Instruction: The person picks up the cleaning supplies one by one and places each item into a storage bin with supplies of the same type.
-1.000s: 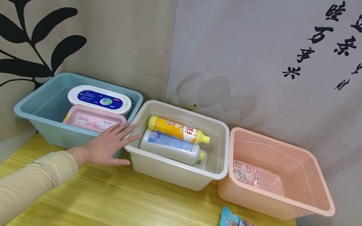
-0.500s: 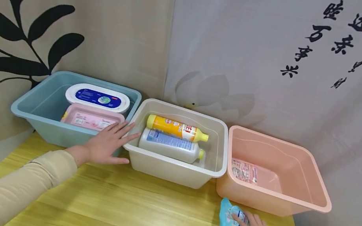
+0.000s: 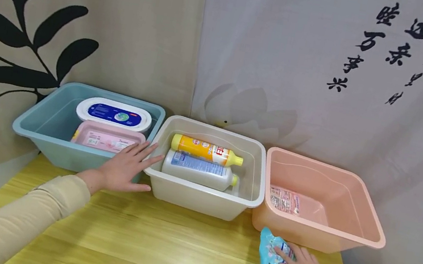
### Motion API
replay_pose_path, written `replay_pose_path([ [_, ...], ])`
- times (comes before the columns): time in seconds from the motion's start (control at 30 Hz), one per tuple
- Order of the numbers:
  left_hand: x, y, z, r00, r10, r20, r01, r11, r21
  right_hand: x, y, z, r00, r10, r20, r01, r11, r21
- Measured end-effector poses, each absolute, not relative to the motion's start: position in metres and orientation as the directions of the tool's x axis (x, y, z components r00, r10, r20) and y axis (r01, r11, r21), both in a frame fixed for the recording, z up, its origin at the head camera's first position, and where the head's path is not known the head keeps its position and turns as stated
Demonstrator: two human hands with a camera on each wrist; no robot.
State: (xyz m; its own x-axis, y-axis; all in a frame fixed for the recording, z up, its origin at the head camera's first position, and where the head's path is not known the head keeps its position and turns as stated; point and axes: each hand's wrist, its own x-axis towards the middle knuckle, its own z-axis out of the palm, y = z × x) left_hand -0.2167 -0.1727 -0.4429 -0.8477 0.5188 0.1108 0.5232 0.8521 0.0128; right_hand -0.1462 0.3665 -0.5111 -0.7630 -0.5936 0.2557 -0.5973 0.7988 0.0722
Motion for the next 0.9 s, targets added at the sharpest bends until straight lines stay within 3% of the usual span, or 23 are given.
replay_pose_path([
  [0.57,-0.215,-0.172,-0.441,-0.853,0.511,0.106,0.516,0.856,0.02,-0.154,0.357,-0.463,-0.689,-0.65,0.319,-0.637,0.754,0.16],
  [0.9,-0.216,-0.172,-0.444,-0.851,0.511,0.123,0.519,0.854,0.037,-0.168,0.359,-0.442,-0.592,-0.728,0.345,-0.713,0.673,0.197],
])
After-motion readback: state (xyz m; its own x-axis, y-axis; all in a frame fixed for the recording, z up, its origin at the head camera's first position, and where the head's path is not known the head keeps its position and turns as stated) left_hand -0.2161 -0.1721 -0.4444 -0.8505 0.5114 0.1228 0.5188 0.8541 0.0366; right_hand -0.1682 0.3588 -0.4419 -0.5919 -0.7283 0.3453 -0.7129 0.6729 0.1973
